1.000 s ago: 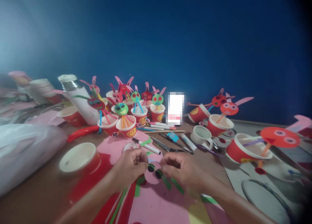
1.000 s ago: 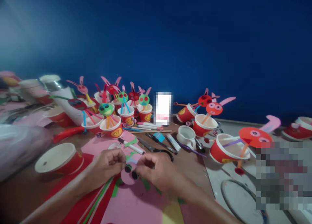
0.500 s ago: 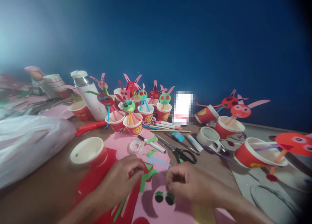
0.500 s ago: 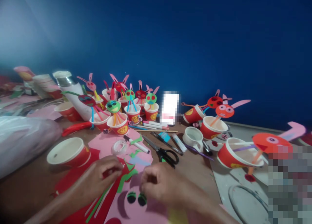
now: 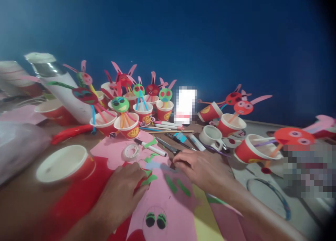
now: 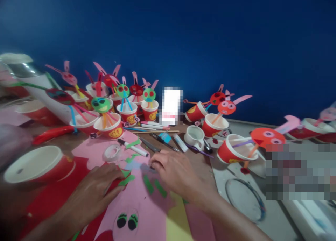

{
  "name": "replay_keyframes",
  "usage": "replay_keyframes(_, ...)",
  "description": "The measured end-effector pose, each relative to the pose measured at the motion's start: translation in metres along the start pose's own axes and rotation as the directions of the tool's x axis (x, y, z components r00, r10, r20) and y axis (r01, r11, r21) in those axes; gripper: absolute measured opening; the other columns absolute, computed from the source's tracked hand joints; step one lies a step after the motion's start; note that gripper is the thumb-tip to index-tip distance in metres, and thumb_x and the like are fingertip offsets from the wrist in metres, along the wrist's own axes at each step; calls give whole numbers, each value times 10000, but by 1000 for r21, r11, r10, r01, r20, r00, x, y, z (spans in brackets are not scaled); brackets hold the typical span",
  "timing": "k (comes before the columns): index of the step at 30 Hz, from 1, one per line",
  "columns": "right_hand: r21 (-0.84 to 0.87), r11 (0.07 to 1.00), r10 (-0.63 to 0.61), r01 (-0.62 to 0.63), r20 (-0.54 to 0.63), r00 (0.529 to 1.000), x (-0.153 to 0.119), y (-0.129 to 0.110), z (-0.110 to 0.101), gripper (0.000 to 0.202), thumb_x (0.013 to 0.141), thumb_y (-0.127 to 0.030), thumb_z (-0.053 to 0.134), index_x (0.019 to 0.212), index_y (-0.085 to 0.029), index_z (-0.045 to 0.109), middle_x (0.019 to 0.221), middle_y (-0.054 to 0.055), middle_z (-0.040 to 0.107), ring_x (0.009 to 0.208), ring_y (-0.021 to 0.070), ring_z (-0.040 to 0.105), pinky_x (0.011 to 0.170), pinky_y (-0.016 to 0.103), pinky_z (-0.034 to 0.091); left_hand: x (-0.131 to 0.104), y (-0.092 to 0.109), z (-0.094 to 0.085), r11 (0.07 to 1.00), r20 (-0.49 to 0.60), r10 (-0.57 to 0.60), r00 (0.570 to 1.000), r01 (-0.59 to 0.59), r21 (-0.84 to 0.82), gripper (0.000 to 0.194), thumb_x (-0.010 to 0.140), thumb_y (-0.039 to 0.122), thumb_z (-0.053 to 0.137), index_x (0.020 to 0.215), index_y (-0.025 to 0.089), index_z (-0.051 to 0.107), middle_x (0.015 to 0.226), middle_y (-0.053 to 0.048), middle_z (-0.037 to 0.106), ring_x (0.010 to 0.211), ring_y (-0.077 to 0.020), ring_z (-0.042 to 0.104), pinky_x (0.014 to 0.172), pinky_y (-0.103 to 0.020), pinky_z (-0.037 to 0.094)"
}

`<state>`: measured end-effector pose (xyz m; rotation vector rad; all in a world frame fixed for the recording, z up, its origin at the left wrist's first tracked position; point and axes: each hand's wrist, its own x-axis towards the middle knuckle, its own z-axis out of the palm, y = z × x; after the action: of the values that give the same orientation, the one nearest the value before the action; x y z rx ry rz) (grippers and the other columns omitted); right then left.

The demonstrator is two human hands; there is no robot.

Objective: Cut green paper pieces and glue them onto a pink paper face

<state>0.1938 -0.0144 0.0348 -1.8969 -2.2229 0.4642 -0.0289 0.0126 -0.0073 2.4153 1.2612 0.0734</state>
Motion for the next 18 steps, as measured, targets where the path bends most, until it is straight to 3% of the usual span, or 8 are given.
replay_keyframes(5, -22, 999, 33, -33, 8, 999, 2, -2, -4, 207, 857, -239, 489, 819, -303, 682, 875, -66, 695, 768, 140, 617, 544, 240, 301, 7, 5, -1, 999, 55, -21, 998, 19, 30, 213, 837, 278, 417, 911, 235, 612, 898, -51, 595, 844, -247, 530, 734, -371, 351)
replay_keyframes(9, -70, 997, -8, 16, 107, 994, 2, -9, 5, 210, 833, -179, 492, 760, -258, 672, 819, -36, 688, 731, 140, 613, 564, 235, 316, 11, 7, -6, 999, 107, -40, 994, 39, 12, 189, 818, 239, 415, 761, 214, 594, 825, -38, 589, 773, -220, 535, 663, -319, 347)
replay_keyframes(13, -32, 989, -144, 148, 108, 984, 3, -5, 28, 135, 806, -155, 510, 804, -216, 630, 830, 4, 645, 799, 154, 583, 647, 238, 353, 13, 6, -9, 997, 83, -59, 995, 63, -42, 91, 738, 174, 475, 677, 198, 538, 768, -8, 571, 708, -178, 511, 596, -266, 314)
replay_keyframes(18, -67, 985, -154, 158, 72, 986, 5, -2, 43, 92, 790, -155, 519, 811, -204, 594, 831, 13, 633, 803, 170, 557, 647, 253, 354, 13, 4, -6, 978, -6, -22, 1000, 21, -205, 126, 705, 105, 444, 638, 196, 500, 716, 12, 558, 710, -152, 501, 613, -245, 327)
